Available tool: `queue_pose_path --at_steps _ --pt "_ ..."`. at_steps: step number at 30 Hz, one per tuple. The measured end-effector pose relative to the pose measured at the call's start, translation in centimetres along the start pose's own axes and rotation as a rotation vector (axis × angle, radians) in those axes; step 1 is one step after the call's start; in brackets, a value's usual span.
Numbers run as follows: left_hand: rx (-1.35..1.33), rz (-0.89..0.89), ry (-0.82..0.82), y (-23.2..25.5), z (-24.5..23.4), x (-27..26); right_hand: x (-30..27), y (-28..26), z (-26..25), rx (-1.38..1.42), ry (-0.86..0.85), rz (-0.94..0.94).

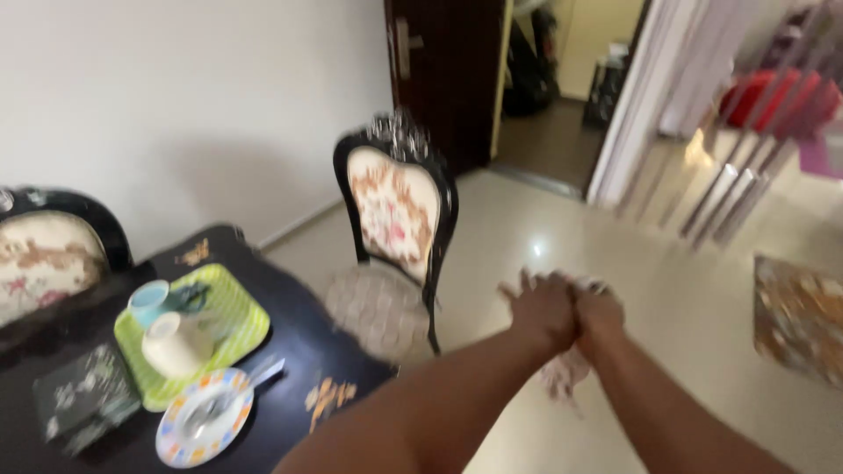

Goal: The person cleans a dining table, organizes items on it, and rearranges chairs.

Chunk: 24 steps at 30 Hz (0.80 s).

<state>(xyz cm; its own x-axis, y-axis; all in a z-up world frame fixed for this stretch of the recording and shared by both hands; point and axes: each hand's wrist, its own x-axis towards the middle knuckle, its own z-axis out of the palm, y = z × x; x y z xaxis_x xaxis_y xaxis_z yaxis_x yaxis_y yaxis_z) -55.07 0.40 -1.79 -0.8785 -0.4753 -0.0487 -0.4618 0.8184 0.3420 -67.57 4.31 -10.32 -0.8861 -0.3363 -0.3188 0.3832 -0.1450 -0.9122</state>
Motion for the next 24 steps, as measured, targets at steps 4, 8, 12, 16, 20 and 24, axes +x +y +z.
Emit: queue_pose_path --at_steps 4,8,12,16,20,24 --pt "-0.039 -0.197 0.028 -2.6 -0.6 3.5 -1.2 -3.4 5.5 -0.097 -0.117 0.043" --pt "-0.451 -0.444 0.274 -7.1 0.4 6.3 0.2 -2.5 11.0 -0.149 -0.303 0.135" --pt "-0.627 -0.605 0.608 -12.3 1.9 8.5 2.8 1.1 16.1 -0.124 -0.446 0.234" --pt "-0.590 -0.648 0.723 -15.3 -0.5 9.3 4.2 2.7 20.0 -0.080 -0.561 0.278" --pt "-0.691 -0.757 0.813 -16.8 -3.9 12.0 6.0 0.2 24.5 -0.167 -0.649 0.189" --pt "-0.747 -0.651 1.079 -17.9 -7.3 17.1 7.8 -4.2 28.6 -0.111 -0.785 0.166"
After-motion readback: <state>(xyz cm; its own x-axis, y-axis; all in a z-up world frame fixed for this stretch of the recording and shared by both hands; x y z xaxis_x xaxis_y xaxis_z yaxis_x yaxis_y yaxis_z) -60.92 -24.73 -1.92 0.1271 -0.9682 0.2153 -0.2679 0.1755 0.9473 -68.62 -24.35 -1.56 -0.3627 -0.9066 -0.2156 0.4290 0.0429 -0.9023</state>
